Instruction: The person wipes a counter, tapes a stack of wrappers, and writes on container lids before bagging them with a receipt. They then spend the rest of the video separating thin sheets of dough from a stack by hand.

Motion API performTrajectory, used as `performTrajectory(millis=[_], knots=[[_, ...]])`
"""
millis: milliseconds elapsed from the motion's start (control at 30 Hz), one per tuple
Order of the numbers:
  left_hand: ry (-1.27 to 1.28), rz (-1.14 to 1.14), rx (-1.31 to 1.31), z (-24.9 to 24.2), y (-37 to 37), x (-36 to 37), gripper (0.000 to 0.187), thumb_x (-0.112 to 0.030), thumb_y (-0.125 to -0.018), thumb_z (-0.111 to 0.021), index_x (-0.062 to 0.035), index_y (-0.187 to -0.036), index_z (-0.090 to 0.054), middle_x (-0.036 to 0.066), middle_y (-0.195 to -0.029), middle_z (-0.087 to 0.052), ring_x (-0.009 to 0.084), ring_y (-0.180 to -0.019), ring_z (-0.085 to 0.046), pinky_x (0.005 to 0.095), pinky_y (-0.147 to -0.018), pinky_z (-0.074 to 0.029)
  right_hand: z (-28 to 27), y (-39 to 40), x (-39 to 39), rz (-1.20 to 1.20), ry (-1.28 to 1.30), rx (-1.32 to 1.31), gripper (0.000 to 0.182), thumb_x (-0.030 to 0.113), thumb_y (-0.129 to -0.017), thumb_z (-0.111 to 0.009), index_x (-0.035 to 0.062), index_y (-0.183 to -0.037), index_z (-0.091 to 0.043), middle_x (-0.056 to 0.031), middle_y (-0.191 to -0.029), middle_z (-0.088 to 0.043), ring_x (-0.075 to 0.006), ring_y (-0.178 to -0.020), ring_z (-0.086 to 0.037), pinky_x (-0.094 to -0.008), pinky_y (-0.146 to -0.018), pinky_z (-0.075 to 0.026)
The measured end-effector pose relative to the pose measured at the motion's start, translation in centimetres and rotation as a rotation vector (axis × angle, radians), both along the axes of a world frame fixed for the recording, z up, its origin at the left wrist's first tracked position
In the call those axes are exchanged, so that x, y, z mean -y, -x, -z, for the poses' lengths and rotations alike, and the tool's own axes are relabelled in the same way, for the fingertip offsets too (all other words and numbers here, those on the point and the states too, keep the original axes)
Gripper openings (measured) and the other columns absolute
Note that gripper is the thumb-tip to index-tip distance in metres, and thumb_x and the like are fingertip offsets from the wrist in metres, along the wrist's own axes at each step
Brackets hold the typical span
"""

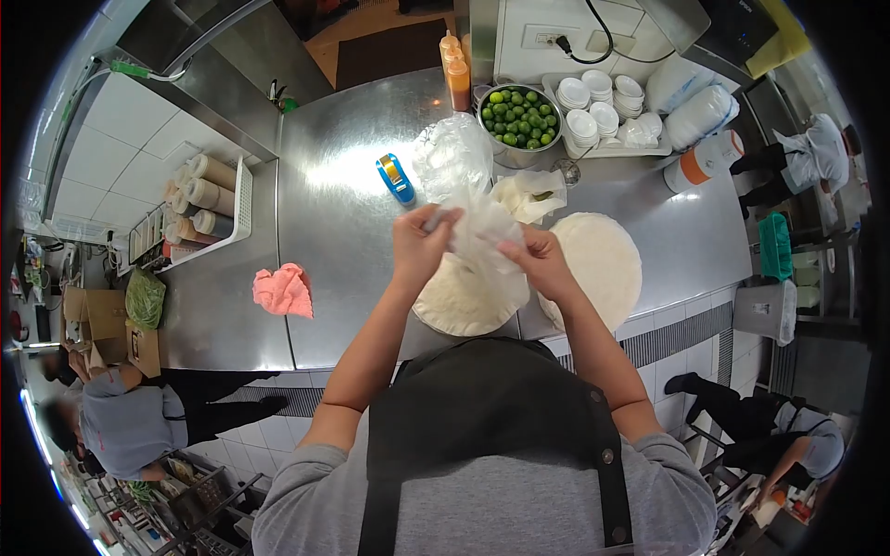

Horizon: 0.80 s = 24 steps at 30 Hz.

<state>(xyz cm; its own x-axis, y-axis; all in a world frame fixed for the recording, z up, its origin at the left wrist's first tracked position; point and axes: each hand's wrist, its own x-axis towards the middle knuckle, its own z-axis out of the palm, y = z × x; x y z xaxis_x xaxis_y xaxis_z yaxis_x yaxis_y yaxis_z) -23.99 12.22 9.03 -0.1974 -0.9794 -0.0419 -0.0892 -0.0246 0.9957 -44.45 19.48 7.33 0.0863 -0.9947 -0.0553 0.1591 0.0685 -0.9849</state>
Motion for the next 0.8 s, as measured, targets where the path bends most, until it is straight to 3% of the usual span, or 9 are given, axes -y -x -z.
performTrajectory(millis=[133,200,267,367,433,500,567,700,800], knots=[[0.082,-0.192,-0.002,0.6,-0.9,0.8,0.018,-0.014,-0.091,-0.075,0.0030,-0.093,-0.075,-0.003,-0.063,-0.061,0.0016,-0.053,-0.051,0.0209,-0.046,-0.037,1.4,1.6,-0.4,0.179,-0.103,0.159,0.022,0.010,-0.096,-0.064,0.0014,-0.114,-0.072,-0.0010,-0.104,-0.072,-0.0082,-0.088,-0.066,-0.0239,-0.082,-0.051],[0.086,-0.070,0.047,0.5,-1.1,0.5,0.016,-0.014,-0.092,-0.073,0.0013,-0.096,-0.076,-0.001,-0.068,-0.066,0.0015,-0.056,-0.053,0.0206,-0.051,-0.042,2.4,2.3,-0.5,0.136,-0.150,0.135,0.024,0.011,-0.093,-0.068,0.0003,-0.115,-0.072,-0.0019,-0.105,-0.071,-0.0078,-0.093,-0.065,-0.0258,-0.085,-0.051],[0.040,0.004,0.075,0.2,-0.8,-0.1,0.016,-0.014,-0.092,-0.073,0.0010,-0.097,-0.075,-0.001,-0.070,-0.067,0.0016,-0.059,-0.053,0.0205,-0.053,-0.043,2.9,2.5,-0.2,-0.012,-0.130,-0.196,0.024,0.013,-0.088,-0.075,-0.0007,-0.107,-0.071,-0.0021,-0.102,-0.069,-0.0074,-0.098,-0.063,-0.0275,-0.090,-0.050],[0.120,0.139,0.120,0.2,0.0,-0.6,0.016,-0.013,-0.093,-0.072,0.0006,-0.099,-0.075,-0.002,-0.073,-0.068,0.0020,-0.065,-0.055,0.0206,-0.057,-0.045,2.0,0.6,0.8,0.177,-0.109,-0.064,0.025,0.015,-0.082,-0.081,0.0007,-0.098,-0.067,-0.0015,-0.097,-0.066,-0.0069,-0.098,-0.061,-0.0278,-0.088,-0.049],[0.246,0.196,0.141,0.3,0.1,-0.8,0.016,-0.013,-0.093,-0.071,0.0005,-0.100,-0.075,-0.002,-0.074,-0.068,0.0022,-0.067,-0.055,0.0207,-0.059,-0.045,1.8,-0.7,2.0,0.234,-0.054,-0.055,0.024,0.012,-0.083,-0.080,0.0024,-0.098,-0.064,0.0008,-0.092,-0.064,-0.0066,-0.093,-0.060,-0.0265,-0.087,-0.048],[0.100,0.261,0.152,0.1,-0.1,-0.8,0.016,-0.013,-0.093,-0.071,0.0009,-0.101,-0.074,-0.002,-0.076,-0.069,0.0026,-0.070,-0.055,0.0217,-0.060,-0.046,2.0,-0.7,2.8,0.285,0.002,-0.045,0.024,0.009,-0.083,-0.080,0.0042,-0.097,-0.060,0.0030,-0.087,-0.062,-0.0063,-0.088,-0.060,-0.0251,-0.086,-0.048],[0.129,0.253,0.130,-0.5,-0.4,-0.7,0.016,-0.013,-0.094,-0.071,0.0010,-0.101,-0.075,-0.002,-0.076,-0.069,0.0024,-0.069,-0.055,0.0215,-0.059,-0.046,2.8,-0.1,3.2,0.042,0.017,-0.123,0.022,0.009,-0.086,-0.078,0.0038,-0.099,-0.061,0.0033,-0.088,-0.063,-0.0052,-0.088,-0.059,-0.0246,-0.082,-0.048],[0.165,0.284,0.190,-0.9,-2.0,-0.3,0.016,-0.014,-0.095,-0.069,0.0006,-0.099,-0.075,-0.002,-0.074,-0.068,0.0015,-0.064,-0.053,0.0212,-0.055,-0.044,1.0,-1.4,3.1,0.018,0.024,-0.014,0.016,0.014,-0.087,-0.077,0.0052,-0.092,-0.064,0.0025,-0.087,-0.065,-0.0051,-0.087,-0.058,-0.0251,-0.080,-0.047],[0.078,0.089,0.154,0.3,-3.8,0.6,0.014,-0.013,-0.094,-0.068,-0.0026,-0.098,-0.077,-0.002,-0.072,-0.068,0.0017,-0.062,-0.051,0.0216,-0.052,-0.041,1.5,-1.2,2.8,0.065,-0.036,-0.025,0.012,0.013,-0.092,-0.071,0.0055,-0.088,-0.063,0.0056,-0.081,-0.062,-0.0029,-0.079,-0.055,-0.0217,-0.074,-0.044]])
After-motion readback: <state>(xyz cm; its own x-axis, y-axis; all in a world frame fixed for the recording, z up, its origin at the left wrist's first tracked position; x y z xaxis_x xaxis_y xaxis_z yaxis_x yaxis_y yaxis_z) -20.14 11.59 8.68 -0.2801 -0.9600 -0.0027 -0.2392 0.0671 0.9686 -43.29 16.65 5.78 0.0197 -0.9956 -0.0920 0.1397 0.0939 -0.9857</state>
